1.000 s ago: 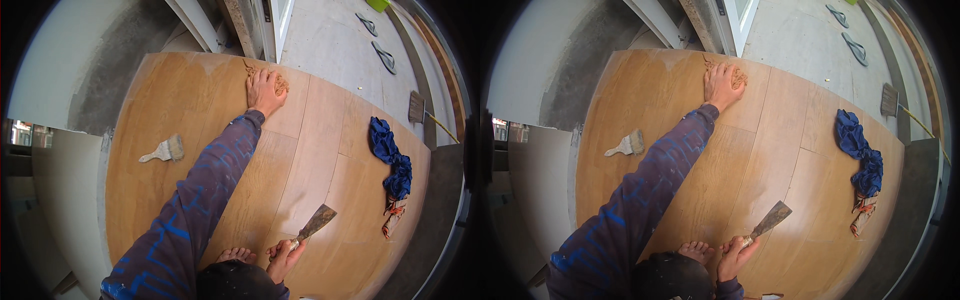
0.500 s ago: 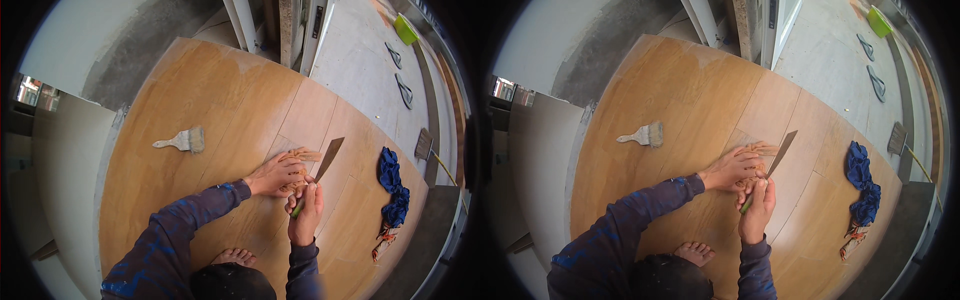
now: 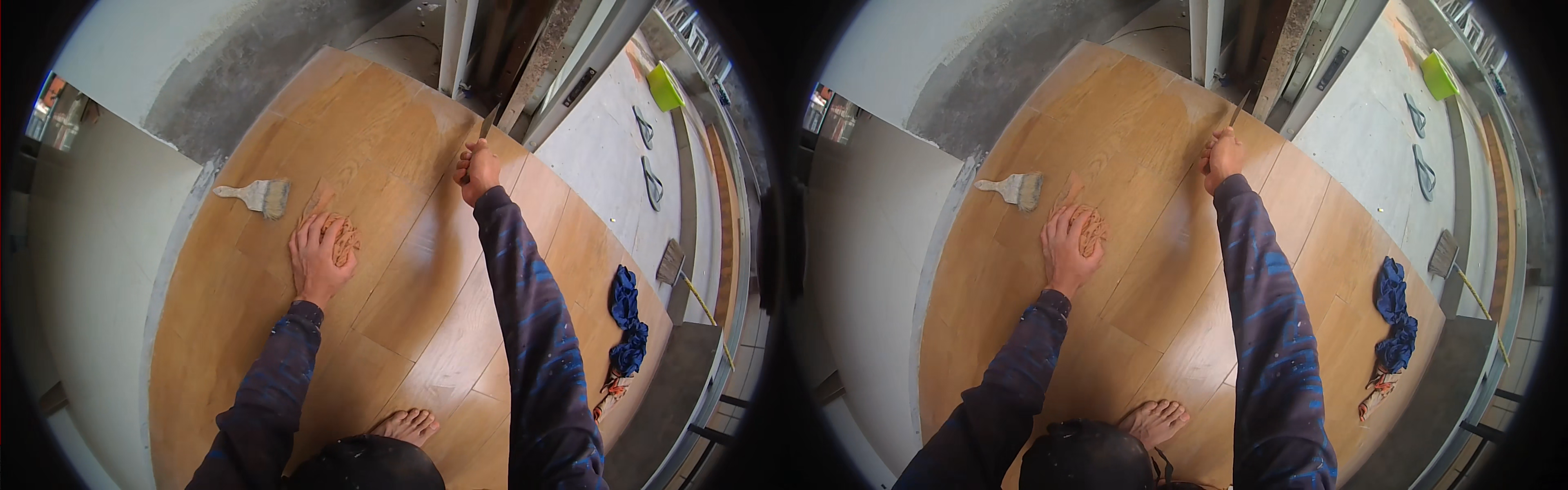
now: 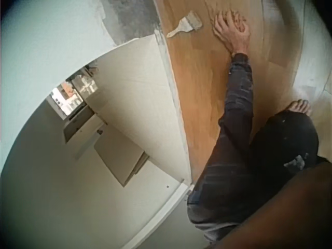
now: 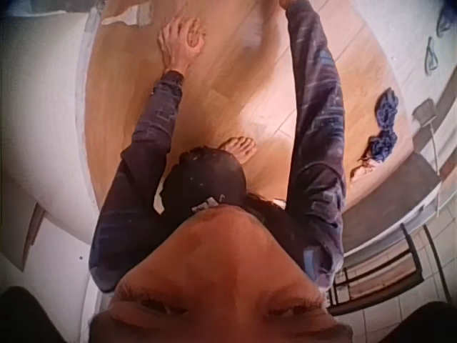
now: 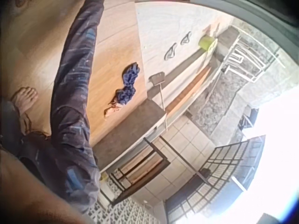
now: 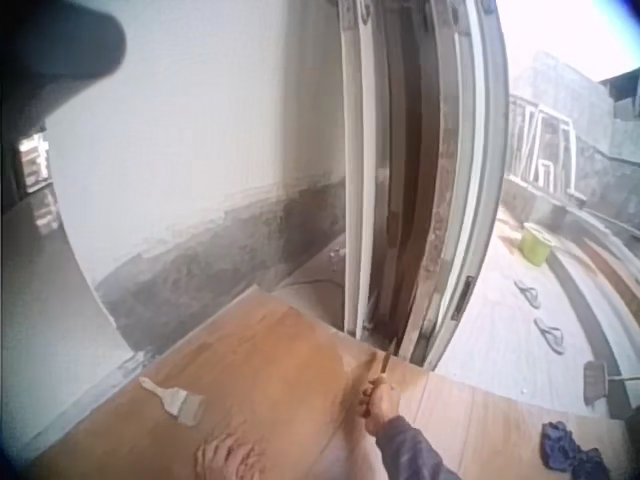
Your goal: The person sands the surface of a wooden floor using a sanding block and a cloth. The person uses the sanding block to scrub specific areas, wipes the dust with the cloth, and then uses a putty knife to scrape the floor edges.
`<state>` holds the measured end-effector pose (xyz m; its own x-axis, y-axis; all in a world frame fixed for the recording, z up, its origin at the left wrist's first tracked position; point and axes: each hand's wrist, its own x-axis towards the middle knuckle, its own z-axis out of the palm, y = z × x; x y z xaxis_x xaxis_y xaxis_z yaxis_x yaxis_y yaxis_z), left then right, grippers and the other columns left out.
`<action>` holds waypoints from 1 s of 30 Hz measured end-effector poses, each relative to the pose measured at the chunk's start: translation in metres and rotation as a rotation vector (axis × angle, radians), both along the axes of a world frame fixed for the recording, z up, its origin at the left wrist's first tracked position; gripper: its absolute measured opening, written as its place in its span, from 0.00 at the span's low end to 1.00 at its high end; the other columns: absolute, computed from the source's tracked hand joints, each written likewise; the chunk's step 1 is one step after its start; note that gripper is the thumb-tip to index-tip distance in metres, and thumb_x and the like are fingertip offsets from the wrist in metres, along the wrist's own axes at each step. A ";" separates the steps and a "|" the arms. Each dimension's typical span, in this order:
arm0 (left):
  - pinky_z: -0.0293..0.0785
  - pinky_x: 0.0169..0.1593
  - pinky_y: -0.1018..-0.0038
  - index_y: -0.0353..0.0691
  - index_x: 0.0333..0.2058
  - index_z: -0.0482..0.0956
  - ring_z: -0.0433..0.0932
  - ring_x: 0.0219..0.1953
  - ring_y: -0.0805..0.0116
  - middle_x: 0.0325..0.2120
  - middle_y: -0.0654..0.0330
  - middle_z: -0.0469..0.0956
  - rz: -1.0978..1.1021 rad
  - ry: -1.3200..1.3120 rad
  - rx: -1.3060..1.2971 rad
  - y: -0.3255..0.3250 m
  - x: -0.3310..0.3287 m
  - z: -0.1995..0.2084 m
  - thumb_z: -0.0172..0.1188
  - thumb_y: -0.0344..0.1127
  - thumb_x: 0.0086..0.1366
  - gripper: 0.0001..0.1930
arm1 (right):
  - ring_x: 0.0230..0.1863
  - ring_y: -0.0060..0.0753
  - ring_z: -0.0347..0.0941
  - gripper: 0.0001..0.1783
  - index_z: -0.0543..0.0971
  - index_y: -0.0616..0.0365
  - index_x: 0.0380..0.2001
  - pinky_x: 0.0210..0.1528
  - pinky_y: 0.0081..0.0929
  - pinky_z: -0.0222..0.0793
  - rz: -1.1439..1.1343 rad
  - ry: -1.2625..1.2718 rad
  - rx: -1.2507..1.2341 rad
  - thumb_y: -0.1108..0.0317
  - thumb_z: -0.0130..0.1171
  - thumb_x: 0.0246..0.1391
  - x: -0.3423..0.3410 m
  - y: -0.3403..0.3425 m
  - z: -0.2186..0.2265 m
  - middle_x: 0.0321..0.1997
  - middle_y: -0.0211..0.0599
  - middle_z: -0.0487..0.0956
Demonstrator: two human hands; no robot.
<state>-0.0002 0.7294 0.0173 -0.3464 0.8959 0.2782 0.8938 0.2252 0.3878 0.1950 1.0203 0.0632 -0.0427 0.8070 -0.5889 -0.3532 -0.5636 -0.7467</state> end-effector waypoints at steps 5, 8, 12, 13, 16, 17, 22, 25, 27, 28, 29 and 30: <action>0.56 0.73 0.48 0.47 0.61 0.78 0.66 0.70 0.51 0.66 0.55 0.72 -0.029 0.014 0.004 0.000 -0.005 -0.002 0.68 0.42 0.55 0.32 | 0.20 0.20 0.61 0.15 0.72 0.50 0.40 0.19 0.22 0.58 -0.035 -0.062 -0.026 0.53 0.44 0.77 -0.016 0.028 -0.020 0.26 0.27 0.68; 0.56 0.73 0.48 0.47 0.61 0.78 0.65 0.71 0.50 0.66 0.55 0.72 -0.030 0.007 0.009 0.000 -0.010 -0.005 0.68 0.43 0.56 0.32 | 0.20 0.20 0.61 0.14 0.72 0.49 0.39 0.19 0.23 0.58 -0.045 -0.108 -0.014 0.53 0.45 0.76 -0.024 0.033 -0.029 0.25 0.26 0.68; 0.56 0.73 0.48 0.47 0.62 0.78 0.65 0.71 0.50 0.66 0.54 0.72 -0.030 0.018 -0.010 0.003 -0.009 -0.004 0.68 0.43 0.56 0.32 | 0.21 0.19 0.61 0.16 0.73 0.49 0.39 0.20 0.22 0.59 -0.033 -0.112 -0.014 0.51 0.44 0.76 -0.028 0.039 -0.024 0.25 0.24 0.67; 0.56 0.73 0.48 0.47 0.62 0.78 0.65 0.71 0.50 0.66 0.54 0.71 -0.037 0.019 0.002 0.004 -0.009 -0.004 0.68 0.43 0.56 0.32 | 0.22 0.18 0.61 0.18 0.73 0.49 0.40 0.21 0.21 0.58 -0.024 -0.152 -0.015 0.50 0.43 0.77 -0.029 0.039 -0.021 0.26 0.22 0.67; 0.56 0.73 0.48 0.47 0.62 0.78 0.65 0.71 0.50 0.66 0.54 0.71 -0.048 0.011 0.004 0.003 -0.010 -0.002 0.68 0.43 0.56 0.33 | 0.21 0.20 0.60 0.19 0.73 0.48 0.37 0.19 0.22 0.57 -0.039 -0.232 -0.101 0.49 0.42 0.76 -0.043 0.030 -0.014 0.25 0.23 0.67; 0.56 0.73 0.48 0.46 0.62 0.78 0.65 0.71 0.50 0.66 0.54 0.71 -0.044 0.005 0.004 0.003 -0.009 -0.001 0.68 0.43 0.56 0.33 | 0.21 0.20 0.60 0.19 0.73 0.48 0.37 0.19 0.22 0.57 -0.050 -0.237 -0.102 0.49 0.42 0.76 -0.046 0.021 -0.014 0.25 0.23 0.67; 0.55 0.73 0.48 0.46 0.63 0.77 0.65 0.71 0.49 0.66 0.54 0.71 -0.040 0.024 -0.011 -0.004 -0.012 0.000 0.68 0.44 0.57 0.33 | 0.16 0.24 0.56 0.20 0.72 0.49 0.36 0.16 0.25 0.53 -0.028 -0.297 -0.117 0.48 0.41 0.75 -0.063 -0.063 -0.011 0.19 0.24 0.63; 0.55 0.74 0.46 0.46 0.63 0.77 0.65 0.71 0.50 0.66 0.53 0.71 -0.066 0.018 0.015 0.001 -0.007 -0.002 0.68 0.45 0.59 0.32 | 0.13 0.24 0.54 0.22 0.72 0.51 0.36 0.15 0.28 0.50 -0.098 -0.281 -0.096 0.47 0.40 0.78 -0.065 -0.129 -0.016 0.18 0.25 0.63; 0.56 0.74 0.45 0.47 0.63 0.77 0.64 0.71 0.50 0.66 0.52 0.71 -0.075 0.025 0.029 -0.002 -0.009 -0.006 0.67 0.47 0.59 0.32 | 0.13 0.26 0.59 0.24 0.73 0.54 0.38 0.13 0.32 0.54 -0.074 -0.338 -0.085 0.46 0.40 0.79 -0.069 -0.182 -0.025 0.19 0.27 0.65; 0.56 0.74 0.45 0.47 0.63 0.77 0.64 0.71 0.49 0.67 0.51 0.70 -0.074 0.012 0.046 0.004 -0.005 -0.007 0.67 0.46 0.60 0.32 | 0.15 0.30 0.63 0.25 0.75 0.56 0.39 0.15 0.36 0.58 -0.064 -0.426 -0.020 0.47 0.41 0.79 -0.068 -0.209 -0.034 0.20 0.31 0.68; 0.56 0.74 0.46 0.46 0.63 0.77 0.64 0.71 0.48 0.68 0.50 0.69 -0.067 0.005 0.053 0.004 -0.004 -0.009 0.67 0.46 0.61 0.32 | 0.19 0.35 0.69 0.26 0.76 0.59 0.39 0.20 0.40 0.65 -0.030 -0.546 0.062 0.48 0.42 0.79 -0.073 -0.247 -0.046 0.22 0.37 0.72; 0.56 0.74 0.46 0.46 0.63 0.77 0.64 0.71 0.48 0.68 0.50 0.69 -0.079 0.001 0.065 0.005 -0.001 -0.009 0.67 0.46 0.61 0.32 | 0.22 0.40 0.74 0.26 0.78 0.62 0.39 0.25 0.44 0.71 -0.004 -0.680 0.141 0.49 0.43 0.79 -0.077 -0.284 -0.058 0.25 0.43 0.76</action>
